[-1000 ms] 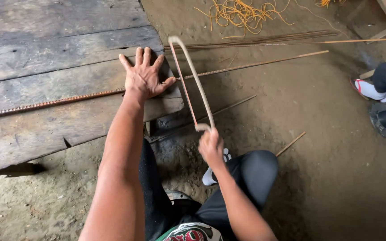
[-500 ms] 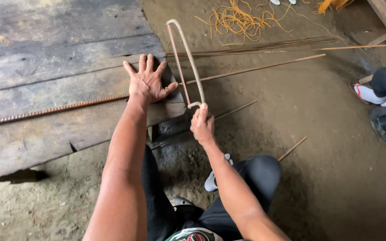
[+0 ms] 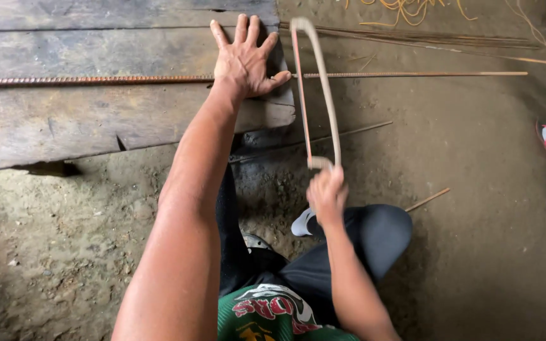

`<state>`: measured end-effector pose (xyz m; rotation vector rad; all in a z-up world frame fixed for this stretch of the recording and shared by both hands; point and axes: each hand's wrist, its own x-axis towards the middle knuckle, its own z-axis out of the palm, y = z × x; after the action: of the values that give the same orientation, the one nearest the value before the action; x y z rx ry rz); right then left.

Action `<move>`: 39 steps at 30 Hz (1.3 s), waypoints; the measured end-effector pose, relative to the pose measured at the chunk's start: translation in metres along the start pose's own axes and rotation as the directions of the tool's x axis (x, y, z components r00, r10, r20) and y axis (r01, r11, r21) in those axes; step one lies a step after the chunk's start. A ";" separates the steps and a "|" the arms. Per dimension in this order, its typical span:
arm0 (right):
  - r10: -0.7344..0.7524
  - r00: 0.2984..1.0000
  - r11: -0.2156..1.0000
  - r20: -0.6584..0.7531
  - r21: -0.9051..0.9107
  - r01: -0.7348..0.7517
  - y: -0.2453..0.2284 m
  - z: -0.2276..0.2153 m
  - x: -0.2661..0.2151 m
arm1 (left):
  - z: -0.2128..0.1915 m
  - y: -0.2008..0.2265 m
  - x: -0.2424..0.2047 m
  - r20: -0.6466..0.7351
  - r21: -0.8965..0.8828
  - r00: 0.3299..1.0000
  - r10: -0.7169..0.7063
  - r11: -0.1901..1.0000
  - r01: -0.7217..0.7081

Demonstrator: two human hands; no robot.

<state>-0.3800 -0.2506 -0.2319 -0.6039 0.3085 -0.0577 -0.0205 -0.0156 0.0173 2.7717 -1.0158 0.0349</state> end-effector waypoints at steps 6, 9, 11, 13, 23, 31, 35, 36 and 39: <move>-0.129 0.989 0.945 0.073 -0.292 0.145 -0.037 0.127 0.161 | 0.003 -0.004 0.003 -0.102 0.009 0.995 0.018 1.000 -0.017; -0.139 0.983 0.950 0.123 -0.262 0.167 -0.024 0.141 0.081 | 0.009 0.000 -0.002 -0.079 -0.013 0.996 0.031 0.999 -0.032; -0.373 0.925 0.811 -0.077 -0.512 0.284 -0.017 0.183 0.001 | 0.004 -0.001 0.002 -0.056 0.007 0.998 0.020 1.000 -0.019; -0.393 0.918 0.734 -0.062 -0.622 0.272 -0.015 0.206 -0.054 | 0.007 -0.003 0.002 -0.079 -0.015 0.996 0.028 0.999 -0.030; -0.385 0.917 0.824 -0.101 -0.486 0.293 -0.034 0.217 0.104 | 0.011 -0.003 0.003 -0.112 -0.012 0.993 0.027 1.000 -0.029; -0.264 0.962 0.878 -0.074 -0.431 0.208 -0.027 0.165 0.021 | 0.000 -0.003 0.004 -0.032 0.006 0.999 0.022 1.000 -0.022; -0.407 0.913 0.690 -0.032 -0.665 0.285 -0.017 0.196 -0.087 | 0.011 -0.004 0.003 -0.099 -0.025 0.994 0.037 0.999 -0.039; -0.409 0.912 0.693 -0.036 -0.662 0.285 -0.015 0.149 -0.078 | 0.011 -0.004 0.003 -0.096 -0.022 0.995 0.041 0.999 -0.044; -0.173 0.984 0.867 -0.052 -0.481 0.127 -0.015 0.098 -0.026 | 0.008 -0.004 0.005 -0.102 -0.030 0.994 0.027 0.999 -0.030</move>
<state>-0.3743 -0.2057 -0.1402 -1.1204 0.3690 -0.1638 -0.0147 -0.0169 0.0090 2.6969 -1.0211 0.1609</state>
